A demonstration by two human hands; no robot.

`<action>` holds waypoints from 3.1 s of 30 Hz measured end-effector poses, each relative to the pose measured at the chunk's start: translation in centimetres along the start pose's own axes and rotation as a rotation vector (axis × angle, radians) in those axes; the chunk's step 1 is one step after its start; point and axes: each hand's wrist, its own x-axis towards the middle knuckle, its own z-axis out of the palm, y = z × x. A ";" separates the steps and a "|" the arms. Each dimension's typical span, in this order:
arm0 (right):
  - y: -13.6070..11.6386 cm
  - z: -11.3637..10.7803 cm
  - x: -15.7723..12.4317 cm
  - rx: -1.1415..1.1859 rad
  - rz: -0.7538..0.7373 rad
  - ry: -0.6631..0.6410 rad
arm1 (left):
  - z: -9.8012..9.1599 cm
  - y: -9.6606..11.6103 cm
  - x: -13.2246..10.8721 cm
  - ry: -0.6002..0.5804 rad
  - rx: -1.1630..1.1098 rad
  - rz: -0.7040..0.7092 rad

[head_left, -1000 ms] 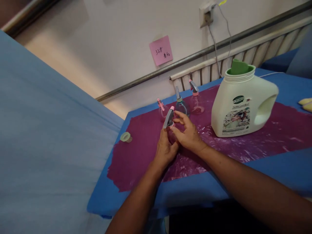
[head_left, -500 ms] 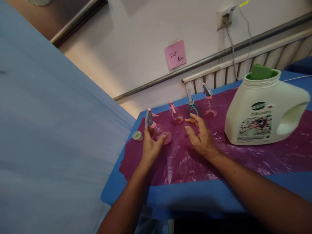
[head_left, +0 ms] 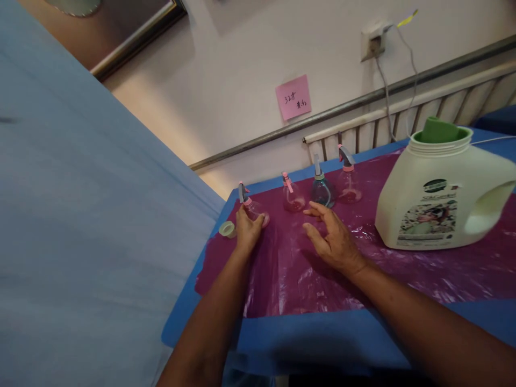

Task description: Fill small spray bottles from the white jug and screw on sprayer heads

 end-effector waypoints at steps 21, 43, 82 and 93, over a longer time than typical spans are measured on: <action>-1.3 0.2 -0.1 -0.029 -0.137 -0.064 | 0.1 8.0 -5.8 -0.050 -0.024 0.067; -1.2 -0.2 0.8 -0.065 -0.090 -0.015 | 5.0 13.3 3.8 0.010 -0.276 0.103; -1.2 -1.4 0.3 -0.050 0.154 0.092 | 2.7 15.4 -12.6 -0.347 -0.285 0.287; -1.3 -0.9 -0.3 0.038 0.190 -0.047 | 3.2 14.1 -12.5 -0.395 -0.485 0.106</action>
